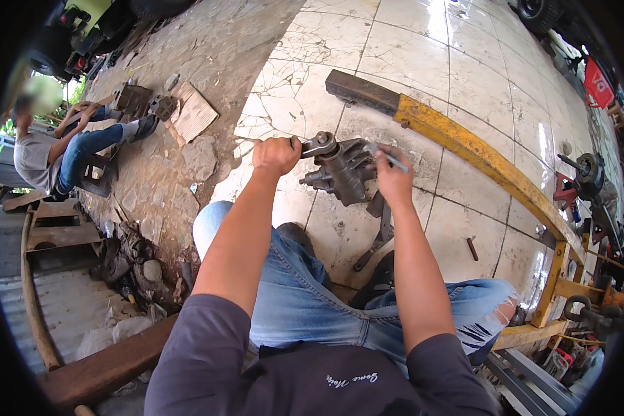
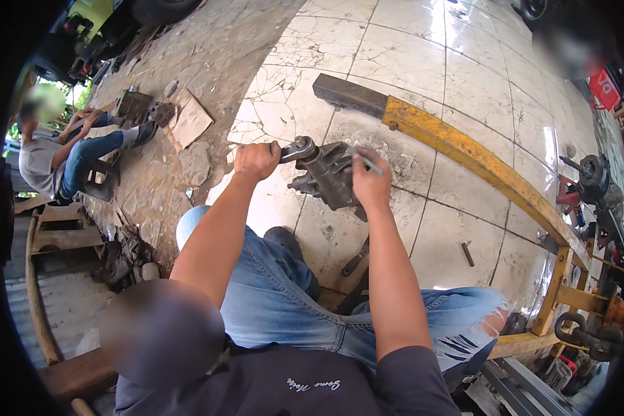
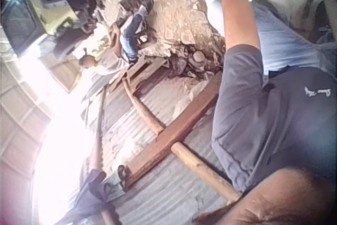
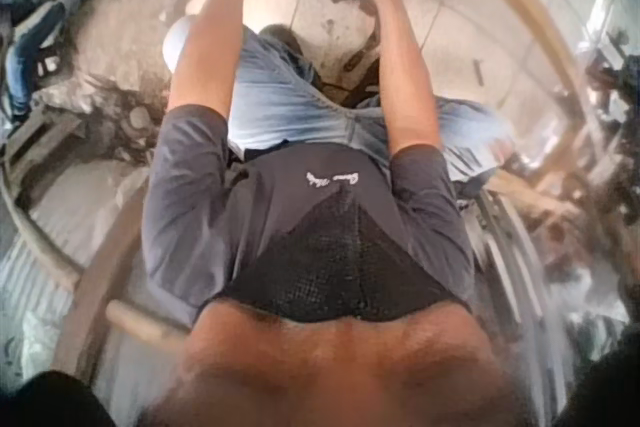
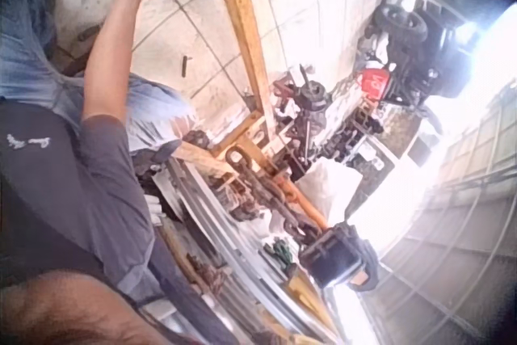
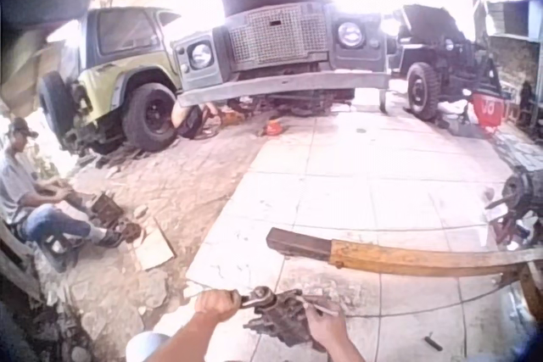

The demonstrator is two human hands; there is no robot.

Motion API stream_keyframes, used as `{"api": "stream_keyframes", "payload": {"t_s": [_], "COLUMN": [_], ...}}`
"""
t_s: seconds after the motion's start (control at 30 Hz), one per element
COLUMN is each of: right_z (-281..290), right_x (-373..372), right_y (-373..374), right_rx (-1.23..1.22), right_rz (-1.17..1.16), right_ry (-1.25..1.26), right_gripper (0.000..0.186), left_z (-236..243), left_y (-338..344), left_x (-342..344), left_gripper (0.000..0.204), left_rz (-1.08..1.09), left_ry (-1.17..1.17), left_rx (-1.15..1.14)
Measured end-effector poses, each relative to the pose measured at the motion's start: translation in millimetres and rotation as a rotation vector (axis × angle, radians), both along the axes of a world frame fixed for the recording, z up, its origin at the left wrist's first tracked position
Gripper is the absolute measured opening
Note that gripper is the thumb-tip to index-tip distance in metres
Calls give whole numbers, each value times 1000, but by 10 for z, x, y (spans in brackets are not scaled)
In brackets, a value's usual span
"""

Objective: The person sits on the floor and uses a hammer and a wrench to repeatedly strike and adjust a metal mechanical component. They hold the part steady with one hand while striking it with the other, occasionally repositioning the tool.

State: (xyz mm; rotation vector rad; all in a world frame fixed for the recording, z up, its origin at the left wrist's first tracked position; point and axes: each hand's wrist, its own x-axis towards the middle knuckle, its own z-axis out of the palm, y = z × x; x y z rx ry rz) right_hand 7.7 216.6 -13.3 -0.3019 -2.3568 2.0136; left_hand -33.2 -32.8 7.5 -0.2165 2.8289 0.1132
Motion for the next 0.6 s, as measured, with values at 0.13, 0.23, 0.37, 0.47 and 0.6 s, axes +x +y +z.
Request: {"api": "stream_keyframes", "payload": {"t_s": [0.13, 0.23, 0.37, 0.47, 0.6], "right_z": [98, 6, 158, -114, -360], "right_x": [-63, -61, 31, 16, 95], "right_y": [15, 61, 30, 38, 181], "right_rx": [13, 215, 64, 267, 152], "right_rz": [7, -11, -33, 145, -83], "right_ry": [6, 35, 20, 75, -51], "right_gripper": [17, 17, 16, 16, 19], "left_z": [-13, 8, 16, 149, 227], "left_y": [58, 122, 178, 263, 27], "left_x": [55, 101, 136, 145, 23], "left_gripper": [59, 61, 60, 58, 70], "left_rz": [-10, 37, 163, 183, -17], "left_ry": [98, 112, 88, -22, -286], "left_rx": [-6, 7, 32, 94, 150]}}
